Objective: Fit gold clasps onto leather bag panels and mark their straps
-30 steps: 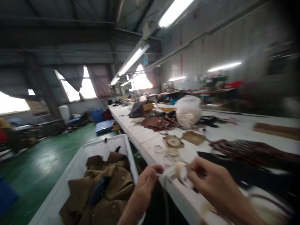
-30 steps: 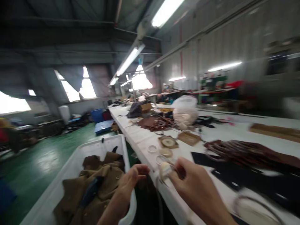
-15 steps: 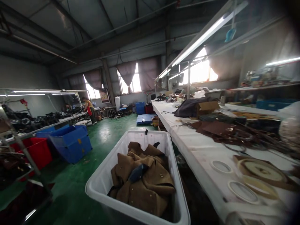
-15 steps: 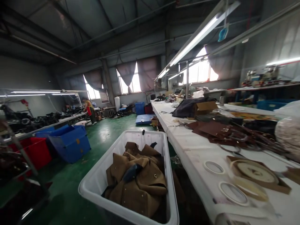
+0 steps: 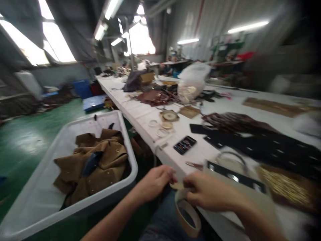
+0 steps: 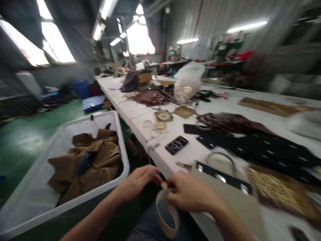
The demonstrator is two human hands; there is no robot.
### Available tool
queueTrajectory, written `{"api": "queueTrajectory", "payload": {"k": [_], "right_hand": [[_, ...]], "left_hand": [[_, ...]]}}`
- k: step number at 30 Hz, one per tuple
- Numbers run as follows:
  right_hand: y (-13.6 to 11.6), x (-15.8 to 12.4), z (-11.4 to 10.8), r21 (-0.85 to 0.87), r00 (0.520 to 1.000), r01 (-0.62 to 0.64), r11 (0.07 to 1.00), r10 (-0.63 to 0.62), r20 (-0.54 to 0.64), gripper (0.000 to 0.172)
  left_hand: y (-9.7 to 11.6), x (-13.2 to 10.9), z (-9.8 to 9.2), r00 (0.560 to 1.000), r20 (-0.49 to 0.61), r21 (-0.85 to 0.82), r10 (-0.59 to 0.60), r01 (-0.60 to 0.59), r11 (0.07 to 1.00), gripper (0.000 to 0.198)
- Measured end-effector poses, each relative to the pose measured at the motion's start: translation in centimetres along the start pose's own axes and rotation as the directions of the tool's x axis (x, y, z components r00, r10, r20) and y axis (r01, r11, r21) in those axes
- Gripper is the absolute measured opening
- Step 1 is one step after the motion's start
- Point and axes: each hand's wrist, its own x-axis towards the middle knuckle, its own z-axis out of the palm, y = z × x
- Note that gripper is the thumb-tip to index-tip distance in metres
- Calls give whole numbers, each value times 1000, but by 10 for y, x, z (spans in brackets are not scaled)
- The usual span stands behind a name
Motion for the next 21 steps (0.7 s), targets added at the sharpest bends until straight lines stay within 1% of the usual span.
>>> {"api": "queueTrajectory", "payload": {"k": [1,3,5,8,10,13,14,15,16,17,18,19,20,21], "right_hand": [[7,-4,2,13,1000,0,1000,-1,25,6],[20,-5,5,41,1000,11,999,-11,-6,8],[29,-3,6,83,999,34,996,-32,-18,11],[38,-6,11,143,998,41,989,-35,-43,14],[45,-11,16,166,997,41,985,-31,-64,12],[58,-16,26,194,991,60,979,-36,-126,9],[63,-17,31,214,984,85,973,-49,-169,6],[68,-18,36,232,969,123,965,-67,-239,3],[72,-18,43,239,938,167,957,-79,-337,11],[76,-18,51,232,884,203,951,-77,-460,24],[78,-18,60,210,800,220,953,-54,-597,35],[79,-17,70,181,691,212,960,-16,-723,43],[79,-15,81,155,571,188,970,21,-821,45],[77,-14,93,143,477,168,975,47,-878,42]], "left_hand": [[-1,6,1,1000,27,18,-13,13,1000,67],[-6,19,5,994,108,62,-21,14,998,52],[-13,27,13,979,203,26,-15,10,1000,42],[-25,31,31,945,327,-46,-23,41,998,37],[-35,33,40,936,350,-50,-44,66,997,34],[-48,37,47,942,323,-44,-91,111,993,37],[-52,39,48,943,315,-51,-105,127,991,39],[-56,39,48,945,305,-63,-117,142,988,42],[-59,39,48,949,288,-82,-129,158,984,43],[-63,38,48,953,265,-106,-143,177,979,43],[-66,37,47,958,235,-136,-162,197,971,43],[-70,36,47,962,201,-168,-184,219,961,44],[-73,34,48,964,166,-199,-208,239,950,45],[-76,33,49,965,128,-227,-229,253,940,45]]}}
